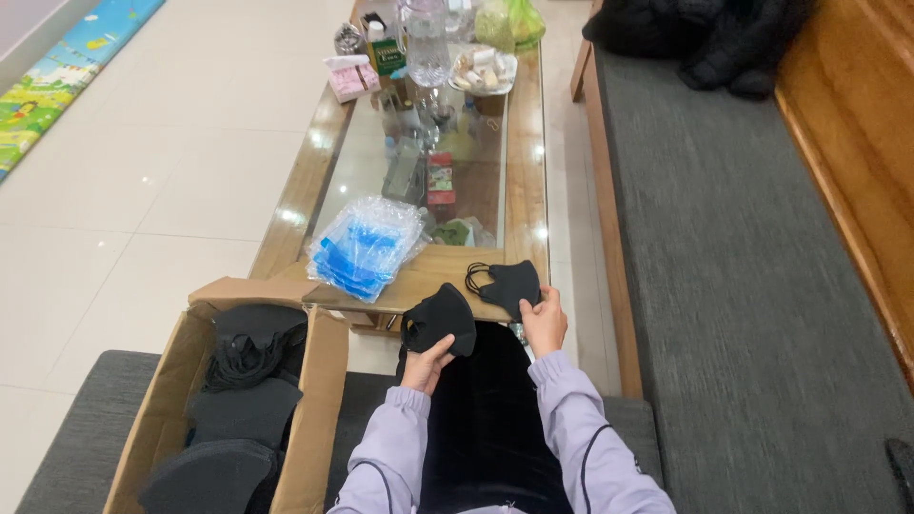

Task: Inspecting and sorting black fabric face masks from a cardboard box

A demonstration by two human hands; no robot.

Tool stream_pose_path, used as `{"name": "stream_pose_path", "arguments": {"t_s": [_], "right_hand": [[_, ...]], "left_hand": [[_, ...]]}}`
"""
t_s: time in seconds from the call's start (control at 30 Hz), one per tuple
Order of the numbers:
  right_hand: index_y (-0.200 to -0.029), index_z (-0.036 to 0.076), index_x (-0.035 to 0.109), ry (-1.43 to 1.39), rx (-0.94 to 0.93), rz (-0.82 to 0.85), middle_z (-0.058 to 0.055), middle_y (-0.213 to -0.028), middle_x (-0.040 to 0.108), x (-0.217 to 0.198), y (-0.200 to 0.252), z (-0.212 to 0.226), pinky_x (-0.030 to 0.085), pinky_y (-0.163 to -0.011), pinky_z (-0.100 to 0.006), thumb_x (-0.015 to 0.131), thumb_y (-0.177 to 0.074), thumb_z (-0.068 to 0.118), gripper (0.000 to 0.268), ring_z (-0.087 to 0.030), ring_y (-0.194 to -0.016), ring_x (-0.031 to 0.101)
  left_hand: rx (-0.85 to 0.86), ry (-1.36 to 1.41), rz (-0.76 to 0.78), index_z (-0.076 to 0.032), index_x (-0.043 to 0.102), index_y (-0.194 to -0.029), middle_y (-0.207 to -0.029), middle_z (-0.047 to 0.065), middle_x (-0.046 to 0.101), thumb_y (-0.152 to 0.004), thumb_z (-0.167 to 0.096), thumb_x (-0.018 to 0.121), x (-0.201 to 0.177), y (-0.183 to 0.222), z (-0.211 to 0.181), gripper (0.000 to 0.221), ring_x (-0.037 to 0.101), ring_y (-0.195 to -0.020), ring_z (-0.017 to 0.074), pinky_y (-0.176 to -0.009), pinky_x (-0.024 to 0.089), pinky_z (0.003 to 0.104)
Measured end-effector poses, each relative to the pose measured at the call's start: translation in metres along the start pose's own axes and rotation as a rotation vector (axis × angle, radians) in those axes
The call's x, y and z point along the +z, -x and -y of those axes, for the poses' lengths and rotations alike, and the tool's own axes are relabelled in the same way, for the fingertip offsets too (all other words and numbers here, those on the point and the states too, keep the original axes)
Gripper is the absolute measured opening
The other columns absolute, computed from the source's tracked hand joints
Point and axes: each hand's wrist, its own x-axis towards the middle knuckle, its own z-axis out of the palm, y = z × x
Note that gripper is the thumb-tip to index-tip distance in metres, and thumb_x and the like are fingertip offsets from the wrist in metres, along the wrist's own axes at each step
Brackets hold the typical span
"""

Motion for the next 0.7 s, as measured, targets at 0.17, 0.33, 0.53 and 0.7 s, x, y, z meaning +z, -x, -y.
{"name": "stream_pose_path", "arguments": {"t_s": [0.17, 0.33, 0.53, 0.7], "right_hand": [[-0.140, 0.013, 0.055, 0.037, -0.045, 0.005, -0.003, -0.075, 0.072, -0.006, 0.007, 0.010, 0.058, -0.086, -0.043, 0.069, -0.093, 0.029, 0.051, -0.027, -0.065, 0.075], [-0.138, 0.019, 0.064, 0.117, -0.107, -0.031, -0.006, -0.075, 0.075, 0.004, -0.007, -0.006, 0.056, -0.095, -0.047, 0.070, -0.092, 0.033, 0.048, -0.033, -0.094, 0.076], [-0.129, 0.016, 0.070, 0.199, -0.322, -0.184, -0.010, -0.081, 0.072, 0.017, -0.022, -0.021, 0.052, -0.092, -0.047, 0.072, -0.083, 0.035, 0.051, -0.035, -0.092, 0.070], [-0.140, 0.018, 0.066, 0.200, -0.200, -0.090, -0.004, -0.079, 0.063, 0.008, -0.009, -0.010, 0.051, -0.093, -0.045, 0.067, -0.089, 0.038, 0.055, -0.028, -0.093, 0.067]], "left_hand": [[0.016, -0.016, 0.021, -0.013, 0.059, -0.144, -0.134, 0.016, 0.068, -0.070, 0.005, 0.096, -0.018, -0.026, 0.025, 0.085, 0.070, -0.112, 0.0401, -0.094, 0.061, 0.056], [0.025, -0.028, 0.038, -0.009, 0.055, -0.145, -0.134, 0.019, 0.068, -0.069, 0.005, 0.097, -0.007, -0.013, 0.014, 0.088, 0.071, -0.110, 0.0409, -0.093, 0.060, 0.057], [0.014, -0.015, 0.054, -0.002, 0.066, -0.133, -0.123, 0.020, 0.075, -0.074, 0.010, 0.081, -0.003, -0.006, 0.008, 0.062, 0.073, -0.106, 0.0331, -0.084, 0.062, 0.048], [-0.069, 0.009, 0.027, -0.003, 0.061, -0.142, -0.132, 0.022, 0.071, -0.072, 0.010, 0.080, 0.006, 0.011, -0.007, 0.073, 0.069, -0.115, 0.0339, -0.088, 0.060, 0.046]]}}
